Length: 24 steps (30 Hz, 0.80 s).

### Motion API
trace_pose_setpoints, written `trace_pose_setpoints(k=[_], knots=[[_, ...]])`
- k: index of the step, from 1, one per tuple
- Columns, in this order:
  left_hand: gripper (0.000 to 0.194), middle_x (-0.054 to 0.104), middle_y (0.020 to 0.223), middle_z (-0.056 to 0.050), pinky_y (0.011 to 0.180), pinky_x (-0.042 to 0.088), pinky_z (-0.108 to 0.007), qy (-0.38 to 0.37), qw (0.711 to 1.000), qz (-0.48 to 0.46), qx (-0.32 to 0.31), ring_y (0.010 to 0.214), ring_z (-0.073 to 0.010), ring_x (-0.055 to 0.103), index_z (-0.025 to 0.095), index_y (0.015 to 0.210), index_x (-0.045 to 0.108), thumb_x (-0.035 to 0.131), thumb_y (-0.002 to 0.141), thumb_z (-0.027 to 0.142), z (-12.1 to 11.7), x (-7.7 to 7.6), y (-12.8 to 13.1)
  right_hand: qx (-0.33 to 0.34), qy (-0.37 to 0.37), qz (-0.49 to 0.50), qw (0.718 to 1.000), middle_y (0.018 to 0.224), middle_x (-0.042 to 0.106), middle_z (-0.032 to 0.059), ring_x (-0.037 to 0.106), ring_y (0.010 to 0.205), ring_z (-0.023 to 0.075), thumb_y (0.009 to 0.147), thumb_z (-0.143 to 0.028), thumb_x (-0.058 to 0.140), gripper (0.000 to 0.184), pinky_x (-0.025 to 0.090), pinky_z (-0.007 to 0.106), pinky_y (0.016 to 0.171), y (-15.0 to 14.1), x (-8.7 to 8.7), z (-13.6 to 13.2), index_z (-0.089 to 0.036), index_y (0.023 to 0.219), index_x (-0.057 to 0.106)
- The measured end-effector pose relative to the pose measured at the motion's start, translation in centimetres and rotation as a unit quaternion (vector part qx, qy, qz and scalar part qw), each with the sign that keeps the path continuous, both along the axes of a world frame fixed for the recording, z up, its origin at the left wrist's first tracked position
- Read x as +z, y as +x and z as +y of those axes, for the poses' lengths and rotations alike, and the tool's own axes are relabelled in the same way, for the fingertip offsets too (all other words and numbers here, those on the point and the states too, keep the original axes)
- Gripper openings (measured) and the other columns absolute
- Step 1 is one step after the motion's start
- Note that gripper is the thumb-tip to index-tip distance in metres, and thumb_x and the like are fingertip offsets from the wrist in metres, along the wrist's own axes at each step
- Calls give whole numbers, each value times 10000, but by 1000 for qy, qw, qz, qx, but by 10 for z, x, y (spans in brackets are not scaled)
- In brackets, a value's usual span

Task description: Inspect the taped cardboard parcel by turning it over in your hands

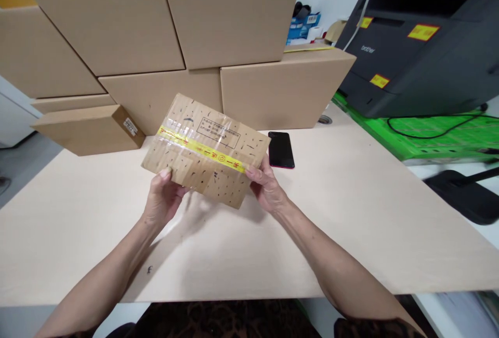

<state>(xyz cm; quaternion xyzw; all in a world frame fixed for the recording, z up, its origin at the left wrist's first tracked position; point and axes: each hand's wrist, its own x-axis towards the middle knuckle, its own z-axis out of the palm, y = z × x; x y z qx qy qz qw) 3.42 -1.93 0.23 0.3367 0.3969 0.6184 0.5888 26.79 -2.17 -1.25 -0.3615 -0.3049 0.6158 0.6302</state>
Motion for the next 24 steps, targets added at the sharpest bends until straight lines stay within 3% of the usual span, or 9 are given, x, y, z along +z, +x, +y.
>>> trace_pose_setpoints(k=[5, 8, 12, 16, 18, 19, 21, 24], knots=[[657, 797, 1038, -57, 861, 647, -426, -5, 999, 22, -33, 1086, -349, 762, 223, 1119, 696, 923, 581, 525, 0, 3, -1, -104, -25, 22, 994, 1176, 825, 0, 677, 1355, 368, 613, -577, 925, 530, 572, 563, 1139, 10, 0, 8, -332, 1047, 746], [674, 811, 1148, -92, 997, 626, -498, 8, 999, 21, -40, 1245, -412, 727, 213, 1162, 702, 924, 605, 521, 1, 5, -4, -49, -3, -1, 999, 1158, 832, 16, 715, 1288, 371, 635, -561, 913, 505, 585, 560, 1117, 13, 4, 7, -319, 1052, 760], [744, 792, 1290, -82, 1128, 574, -497, 49, 999, -8, -11, 1395, -397, 653, 252, 1322, 675, 915, 686, 553, 6, 6, -7, 14, 15, -54, 998, 1224, 812, 38, 739, 1213, 357, 640, -543, 945, 663, 583, 544, 1104, 7, 4, -2, -319, 1228, 737], [847, 689, 1502, -59, 1234, 492, -441, 88, 996, -10, 24, 1522, -313, 547, 332, 1476, 588, 943, 741, 562, 12, 4, -9, 8, 95, -148, 984, 1503, 665, 82, 637, 1383, 368, 648, -570, 945, 880, 489, 591, 1213, 6, -11, -5, -326, 1429, 621], [906, 669, 1525, -18, 1246, 472, -441, 92, 995, -6, 28, 1514, -277, 551, 425, 1522, 538, 976, 732, 497, 15, 3, -14, -30, 168, -253, 952, 1568, 569, 114, 554, 1459, 393, 679, -615, 913, 962, 430, 647, 1251, 9, -20, -3, -317, 1520, 554], [918, 676, 1511, -6, 1235, 479, -455, 90, 996, -1, 24, 1485, -271, 576, 459, 1517, 538, 991, 718, 456, 17, 2, -17, -60, 206, -318, 924, 1565, 532, 122, 520, 1475, 402, 695, -629, 899, 989, 414, 672, 1255, 11, -23, -2, -320, 1557, 526], [836, 686, 1483, -7, 1185, 517, -481, 86, 996, 10, 15, 1412, -274, 626, 463, 1452, 603, 993, 714, 423, 20, 1, -23, -124, 281, -437, 846, 1519, 468, 124, 475, 1468, 411, 726, -637, 874, 1020, 423, 704, 1235, 14, -27, -1, -341, 1615, 472], [578, 669, 1508, -24, 1089, 587, -495, 80, 997, 21, 5, 1379, -308, 641, 384, 1281, 722, 945, 758, 486, 21, 4, -30, -187, 373, -533, 736, 1464, 378, 128, 460, 1408, 415, 762, -586, 847, 1059, 508, 716, 1147, 12, -26, -5, -358, 1682, 374]])
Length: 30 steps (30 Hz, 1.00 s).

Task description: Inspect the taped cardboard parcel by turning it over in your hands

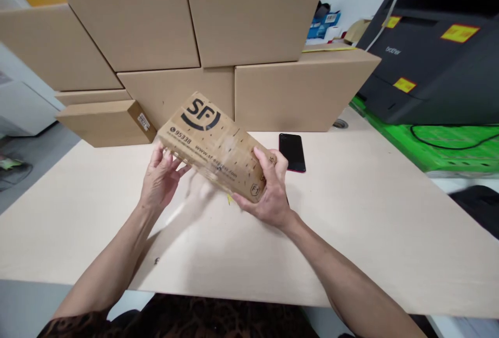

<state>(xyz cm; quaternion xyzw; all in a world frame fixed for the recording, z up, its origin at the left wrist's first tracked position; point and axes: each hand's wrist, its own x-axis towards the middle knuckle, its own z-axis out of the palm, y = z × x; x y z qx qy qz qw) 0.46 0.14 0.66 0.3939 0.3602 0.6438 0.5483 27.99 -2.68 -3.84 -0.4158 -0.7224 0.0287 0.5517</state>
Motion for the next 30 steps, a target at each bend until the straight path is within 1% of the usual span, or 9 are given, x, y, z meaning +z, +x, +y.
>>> trace_pose_setpoints(k=[2, 6, 10, 16, 19, 23, 25, 28, 30], knots=[[480, 700, 1471, -46, 1072, 607, -528, -10, 1000, -14, -16, 1410, -352, 625, 329, 1198, 758, 856, 816, 602, -1, 5, -1, -9, 66, -53, 996, 1480, 321, 140, 448, 1398, 425, 767, -511, 852, 1094, 556, 710, 1096, -4, 2, -3, -352, 1708, 319], [616, 798, 1292, -105, 1121, 594, -573, -16, 998, -49, -31, 1442, -404, 618, 240, 1116, 778, 655, 896, 801, -4, 19, -1, 6, 177, -126, 976, 1526, 260, 135, 425, 1424, 433, 815, -395, 811, 998, 584, 726, 1080, -9, 2, -3, -355, 1696, 345], [485, 846, 1159, -87, 1118, 608, -554, -66, 997, -4, -45, 1352, -383, 701, 232, 1128, 774, 786, 877, 646, 0, 25, -10, -8, 214, -149, 965, 1537, 271, 69, 462, 1375, 379, 813, -328, 818, 821, 571, 722, 1120, -8, -2, 2, -448, 1555, 489], [634, 860, 1109, -105, 1052, 644, -509, -137, 986, 48, -83, 1321, -408, 724, 237, 1067, 788, 764, 776, 800, 12, 20, -36, -4, 227, -187, 956, 1531, 344, 14, 473, 1379, 322, 798, -149, 790, 665, 562, 608, 1140, -9, -11, 0, -489, 1351, 646], [562, 863, 1007, -111, 979, 671, -483, -178, 978, 66, -88, 1230, -427, 762, 208, 977, 794, 902, 635, 641, 14, 20, -42, 22, 233, -191, 953, 1546, 386, 5, 469, 1421, 313, 827, -163, 782, 669, 500, 583, 1203, -9, -11, -3, -496, 1389, 637], [429, 852, 949, -101, 927, 675, -450, -152, 982, 47, -98, 1140, -416, 787, 178, 862, 767, 903, 558, 450, 10, 24, -32, 129, 155, -122, 972, 1698, 311, 7, 365, 1562, 334, 1010, -503, 595, 753, 380, 635, 1306, -7, -10, 0, -458, 1705, 309], [428, 849, 988, -100, 937, 668, -454, -124, 986, 40, -109, 1144, -411, 783, 167, 911, 770, 874, 572, 407, 7, 25, -24, 154, 88, -39, 983, 1770, 245, -55, 281, 1636, 318, 1068, -560, 451, 714, 334, 649, 1335, -7, -10, 2, -503, 1731, 192], [531, 842, 1060, -108, 950, 657, -462, -92, 989, 47, -108, 1156, -402, 773, 151, 1050, 777, 856, 585, 396, 4, 26, -15, 181, -12, 92, 979, 1817, 207, -146, 168, 1711, 288, 1092, -611, 386, 640, 241, 636, 1384, -10, -11, 0, -575, 1704, 204], [597, 833, 1106, -117, 960, 651, -467, -67, 991, 51, -102, 1177, -402, 762, 150, 1122, 772, 859, 592, 411, 4, 24, -11, 209, -75, 180, 958, 1837, 194, -169, 129, 1733, 272, 1080, -660, 401, 642, 225, 603, 1400, -12, -10, -5, -583, 1694, 231]])
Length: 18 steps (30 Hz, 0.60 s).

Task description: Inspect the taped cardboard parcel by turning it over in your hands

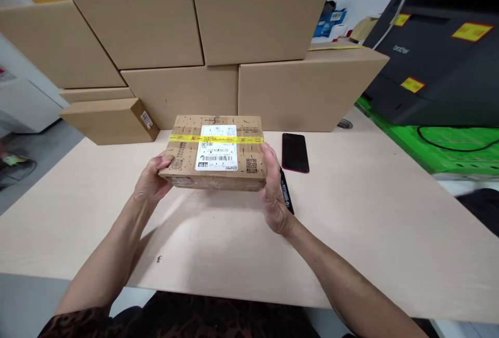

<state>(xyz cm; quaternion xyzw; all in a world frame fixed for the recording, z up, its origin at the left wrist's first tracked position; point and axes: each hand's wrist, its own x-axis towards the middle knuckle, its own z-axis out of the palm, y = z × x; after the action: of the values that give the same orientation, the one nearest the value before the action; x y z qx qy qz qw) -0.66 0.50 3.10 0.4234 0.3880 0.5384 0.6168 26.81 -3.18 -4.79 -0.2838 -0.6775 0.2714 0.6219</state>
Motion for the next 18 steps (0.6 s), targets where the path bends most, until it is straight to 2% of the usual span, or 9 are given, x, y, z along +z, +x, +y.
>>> trace_pose_setpoints(k=[2, 4, 7, 9, 10, 12, 14, 18], knots=[[643, 823, 1155, -125, 975, 645, -472, 31, 1000, 0, 3, 1210, -403, 745, 160, 1180, 766, 866, 603, 428, 0, -3, 1, 34, -75, 83, 993, 1842, 190, -194, 117, 1740, 236, 1079, -667, 413, 620, 243, 560, 1404, -2, 3, -4, -598, 1678, 267], [688, 804, 1236, -126, 1000, 636, -474, 67, 998, 6, 8, 1253, -403, 722, 183, 1238, 760, 878, 610, 438, -1, -8, 2, 52, -155, 153, 975, 1827, 249, -193, 177, 1729, 209, 1079, -641, 457, 585, 270, 536, 1399, -2, 8, -6, -598, 1649, 335], [794, 748, 1396, -124, 1059, 611, -485, 120, 992, 24, 4, 1335, -403, 676, 227, 1363, 721, 905, 619, 438, -6, -13, 2, 51, -267, 209, 940, 1687, 554, -65, 445, 1628, 250, 1008, -614, 621, 597, 397, 551, 1340, -1, 15, -3, -476, 1579, 517], [858, 709, 1470, -130, 1104, 589, -501, 142, 989, 38, -14, 1389, -406, 642, 246, 1446, 674, 912, 645, 441, -10, -14, 1, 68, -325, 227, 915, 1446, 765, 32, 635, 1474, 322, 892, -595, 756, 634, 518, 583, 1246, 1, 21, 0, -349, 1468, 654], [872, 695, 1492, -134, 1128, 575, -508, 149, 988, 44, -27, 1414, -407, 625, 251, 1474, 655, 911, 663, 443, -12, -13, 1, 84, -348, 234, 904, 1318, 825, 58, 703, 1386, 355, 829, -578, 809, 652, 568, 600, 1191, 2, 24, 2, -303, 1409, 697], [869, 676, 1520, -134, 1168, 548, -519, 154, 985, 52, -53, 1457, -408, 593, 264, 1501, 632, 903, 697, 453, -15, -12, 0, 113, -374, 238, 889, 1156, 869, 75, 785, 1233, 397, 729, -531, 880, 696, 638, 628, 1088, 4, 32, 3, -257, 1350, 725], [861, 671, 1529, -126, 1197, 527, -528, 147, 984, 56, -79, 1484, -410, 572, 284, 1510, 620, 904, 716, 456, -17, -11, 0, 120, -373, 228, 891, 1146, 870, 77, 815, 1152, 404, 705, -495, 905, 745, 674, 635, 1020, 6, 38, 3, -255, 1380, 700], [823, 716, 1464, -137, 1154, 560, -529, 101, 987, 71, -105, 1421, -401, 637, 284, 1519, 584, 911, 781, 445, -17, -15, 2, 100, -315, 167, 929, 1294, 826, 93, 815, 1149, 379, 773, -478, 901, 829, 696, 629, 971, 9, 42, -2, -295, 1512, 571]])
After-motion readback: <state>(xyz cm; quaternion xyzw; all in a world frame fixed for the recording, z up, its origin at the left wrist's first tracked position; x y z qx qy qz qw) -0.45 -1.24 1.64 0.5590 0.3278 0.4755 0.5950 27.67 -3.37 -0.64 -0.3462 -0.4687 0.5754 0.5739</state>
